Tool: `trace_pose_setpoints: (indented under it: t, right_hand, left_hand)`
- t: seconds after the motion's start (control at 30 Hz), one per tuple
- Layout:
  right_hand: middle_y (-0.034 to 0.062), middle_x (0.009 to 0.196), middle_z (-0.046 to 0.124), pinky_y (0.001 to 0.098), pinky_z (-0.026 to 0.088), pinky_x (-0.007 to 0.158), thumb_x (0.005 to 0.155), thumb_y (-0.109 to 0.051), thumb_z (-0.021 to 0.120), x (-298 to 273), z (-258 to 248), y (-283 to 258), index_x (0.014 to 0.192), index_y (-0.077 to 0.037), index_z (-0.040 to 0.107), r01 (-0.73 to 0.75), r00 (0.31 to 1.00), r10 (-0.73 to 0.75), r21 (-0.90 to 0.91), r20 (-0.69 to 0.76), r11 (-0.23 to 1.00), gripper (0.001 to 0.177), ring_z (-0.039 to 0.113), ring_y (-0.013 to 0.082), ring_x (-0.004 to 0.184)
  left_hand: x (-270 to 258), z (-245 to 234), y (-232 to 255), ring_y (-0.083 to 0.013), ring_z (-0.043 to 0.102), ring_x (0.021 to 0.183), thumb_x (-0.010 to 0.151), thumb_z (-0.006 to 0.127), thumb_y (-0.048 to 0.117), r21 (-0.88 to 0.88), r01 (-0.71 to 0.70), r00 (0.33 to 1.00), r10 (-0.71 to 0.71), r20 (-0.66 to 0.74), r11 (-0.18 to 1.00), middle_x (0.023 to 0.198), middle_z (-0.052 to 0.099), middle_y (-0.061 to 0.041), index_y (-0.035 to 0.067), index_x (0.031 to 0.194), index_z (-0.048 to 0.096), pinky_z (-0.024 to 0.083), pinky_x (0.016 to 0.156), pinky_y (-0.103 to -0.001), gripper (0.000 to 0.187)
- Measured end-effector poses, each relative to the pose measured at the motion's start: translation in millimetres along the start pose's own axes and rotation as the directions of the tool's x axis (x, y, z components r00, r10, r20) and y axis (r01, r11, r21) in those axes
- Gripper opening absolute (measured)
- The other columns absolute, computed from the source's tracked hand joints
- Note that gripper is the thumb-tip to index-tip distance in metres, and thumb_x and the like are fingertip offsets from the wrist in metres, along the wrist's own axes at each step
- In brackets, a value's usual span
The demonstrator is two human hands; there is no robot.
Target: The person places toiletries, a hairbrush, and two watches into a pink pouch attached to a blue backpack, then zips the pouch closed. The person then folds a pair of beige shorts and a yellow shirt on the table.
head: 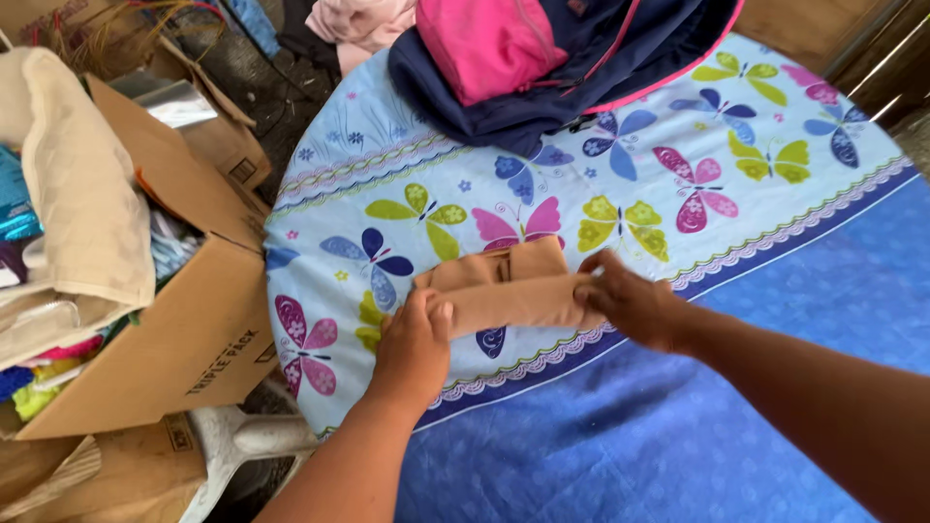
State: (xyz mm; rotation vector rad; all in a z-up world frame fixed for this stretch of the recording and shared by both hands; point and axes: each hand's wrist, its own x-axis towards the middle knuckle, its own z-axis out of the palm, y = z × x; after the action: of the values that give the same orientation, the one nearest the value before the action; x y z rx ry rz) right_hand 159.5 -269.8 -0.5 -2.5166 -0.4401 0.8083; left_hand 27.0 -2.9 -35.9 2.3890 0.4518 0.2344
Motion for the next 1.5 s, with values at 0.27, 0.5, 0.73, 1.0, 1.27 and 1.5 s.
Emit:
trace_pose_setpoints:
  t: [0.27, 0.5, 0.73, 1.0, 1.27, 1.5]
  right_hand:
    - [0.0119, 0.11, 0.068, 0.0443, 0.046, 0.091, 0.08, -0.034, 0.08, 7.1, 9.2, -11.4, 0.116, -0.011, 0.051, -0.016, 0.872, 0.047, 0.068, -0.488, 0.998, 0.052, 0.064, 0.0298, 0.11]
    - [0.0092, 0.129, 0.063, 0.0466, 0.041, 0.11, 0.075, -0.009, 0.073, -23.1, 43.9, -80.3, 0.121, -0.011, 0.063, 0.419, 0.689, -0.5, -0.276, -0.525, 0.865, 0.047, 0.053, 0.0324, 0.126]
    - [0.0072, 0.129, 0.061, 0.0496, 0.033, 0.108, 0.065, -0.026, 0.085, -3.4, 49.8, -107.7, 0.124, -0.015, 0.064, 0.213, 0.758, -0.388, -0.362, -0.524, 0.907, 0.064, 0.049, 0.033, 0.125]
    - [0.0001, 0.116, 0.065, 0.0457, 0.044, 0.095, 0.079, -0.036, 0.078, 9.6, 35.4, -138.2, 0.131, -0.026, 0.064, -0.037, 0.931, -0.1, -0.364, -0.351, 0.931, 0.055, 0.06, 0.028, 0.109]
    - [0.0132, 0.112, 0.073, 0.0365, 0.059, 0.083, 0.099, -0.046, 0.047, 28.4, 30.0, -176.9, 0.132, -0.012, 0.056, -0.057, 0.961, 0.206, 0.596, -0.184, 0.801, 0.048, 0.073, 0.0233, 0.099]
    - [0.0067, 0.112, 0.072, 0.0358, 0.062, 0.078, 0.097, -0.043, 0.044, 45.3, 31.7, -230.9, 0.134, -0.018, 0.053, -0.121, 0.975, 0.218, 0.921, 0.041, 0.369, 0.046, 0.074, 0.0188, 0.095]
  left_hand:
    - [23.7, 0.0, 14.2, -0.042, 0.068, 0.099, 0.091, 0.066, 0.042, -0.135, 0.207, 0.971, -0.221, -0.095, 0.969, 0.105, 0.073, -0.022, 0.003, 0.112, 0.067, 0.054, 0.083, -0.048, 0.044]
    - [46.3, -22.2, 10.5, -0.038, 0.072, 0.091, 0.082, 0.072, 0.05, -0.053, 0.28, 0.959, -0.277, 0.065, 0.958, 0.094, 0.075, -0.018, 0.005, 0.096, 0.071, 0.055, 0.079, -0.048, 0.046]
    - [45.8, -15.9, -1.2, -0.0359, 0.068, 0.079, 0.093, 0.064, 0.043, -0.386, 0.292, 0.916, -0.372, -0.149, 0.875, 0.086, 0.07, -0.019, 0.001, 0.103, 0.059, 0.053, 0.073, -0.048, 0.044]
    - [37.4, -16.0, 11.4, -0.0256, 0.065, 0.1, 0.099, 0.052, 0.031, -0.731, 0.682, 0.667, -0.437, 0.604, 0.03, 0.126, 0.062, -0.015, 0.009, 0.124, 0.051, 0.054, 0.086, -0.045, 0.033]
    - [65.9, -38.9, 36.5, -0.0191, 0.036, 0.148, 0.1, 0.044, 0.035, -0.77, 0.456, 0.877, -0.076, 0.475, 0.445, 0.165, 0.029, 0.001, 0.03, 0.159, 0.02, 0.033, 0.117, -0.035, 0.064]
    - [108.1, -55.6, 27.1, -0.0235, 0.047, 0.141, 0.099, 0.04, 0.05, -0.906, 0.355, 0.934, -0.135, 0.331, 0.23, 0.158, 0.043, -0.009, 0.017, 0.158, 0.032, 0.039, 0.113, -0.036, 0.068]
